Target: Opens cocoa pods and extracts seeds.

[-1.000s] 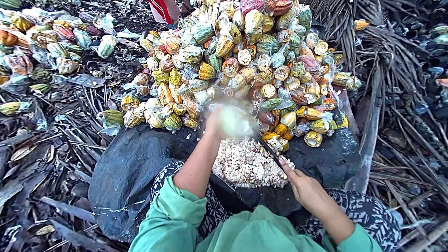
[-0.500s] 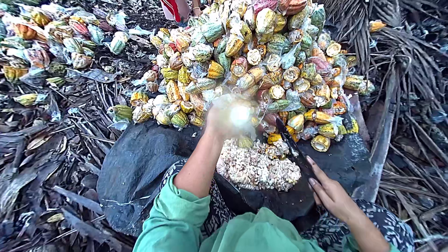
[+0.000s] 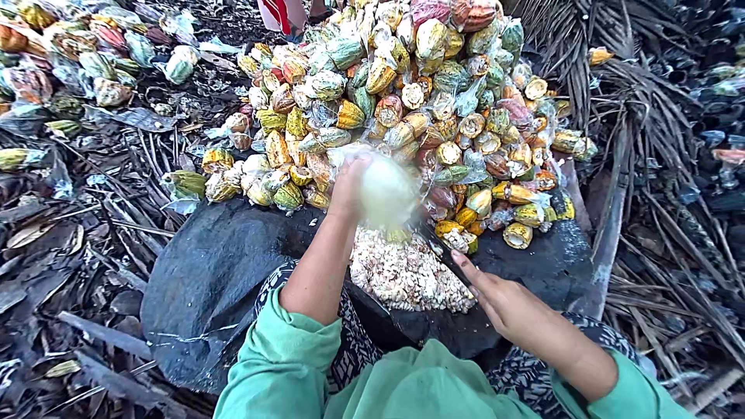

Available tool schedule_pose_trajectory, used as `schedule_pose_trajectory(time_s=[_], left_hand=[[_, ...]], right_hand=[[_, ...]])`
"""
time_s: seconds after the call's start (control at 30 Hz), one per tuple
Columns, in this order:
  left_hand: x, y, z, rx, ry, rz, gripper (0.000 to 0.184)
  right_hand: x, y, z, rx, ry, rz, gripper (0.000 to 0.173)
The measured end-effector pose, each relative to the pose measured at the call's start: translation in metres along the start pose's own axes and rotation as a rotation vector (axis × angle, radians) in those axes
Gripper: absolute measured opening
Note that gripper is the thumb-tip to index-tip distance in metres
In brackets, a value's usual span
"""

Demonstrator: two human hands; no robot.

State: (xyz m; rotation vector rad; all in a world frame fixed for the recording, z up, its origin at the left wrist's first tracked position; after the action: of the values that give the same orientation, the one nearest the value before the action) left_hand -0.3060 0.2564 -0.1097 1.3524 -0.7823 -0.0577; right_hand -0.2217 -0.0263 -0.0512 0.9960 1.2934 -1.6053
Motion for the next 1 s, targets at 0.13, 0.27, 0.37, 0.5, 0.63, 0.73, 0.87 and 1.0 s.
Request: schedule_pose_trajectory(time_s=[0.13,0.27,0.37,0.5,0.63,0.73,0.87,1.0], left_hand=[[0.006,-0.005,0.002,-0.029,-0.104,-0.122,0.031],[-0.011,-0.035,-0.003,-0.213,-0.001,-0.042,0.036],[-0.009,-0.052,0.004,-0.303,0.05,0.144,0.027],[0.002,-0.054,0.007,-0.251,0.047,0.312,0.029],[0.019,-0.024,0.009,-0.035,0.01,0.468,0.039],[0.021,-0.021,0.007,-0.01,0.029,0.509,0.042],[0.016,-0.037,-0.006,-0.162,0.019,0.232,0.036],[0.019,-0.024,-0.016,-0.125,-0.215,-0.187,0.058]], right_hand=[[0.027,0.007,-0.016,0.09,-0.254,-0.207,0.059],[0.052,0.01,-0.021,0.161,-0.24,-0.575,0.061],[0.071,0.006,-0.023,0.18,-0.168,-1.041,0.066],[0.089,-0.011,-0.03,0.153,-0.06,-1.591,0.074],[0.092,-0.046,-0.039,0.024,-0.03,-2.121,0.081],[0.087,-0.049,-0.045,-0.011,-0.034,-2.162,0.081],[0.064,0.009,-0.048,0.069,-0.032,-1.5,0.073],[0.019,0.036,-0.048,0.054,-0.059,-0.228,0.055]])
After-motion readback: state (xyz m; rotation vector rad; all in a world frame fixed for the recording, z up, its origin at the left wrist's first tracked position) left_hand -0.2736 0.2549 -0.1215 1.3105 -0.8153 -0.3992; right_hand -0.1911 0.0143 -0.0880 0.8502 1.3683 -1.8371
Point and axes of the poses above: each hand's wrist, its own z-axis away from the middle knuckle, its own x-axis out of the palm, y = z × x, the point moved 9 cm from there along -z, towards the middle knuckle, and after that the axes turned 1 degree about z, right-handed, at the moved point
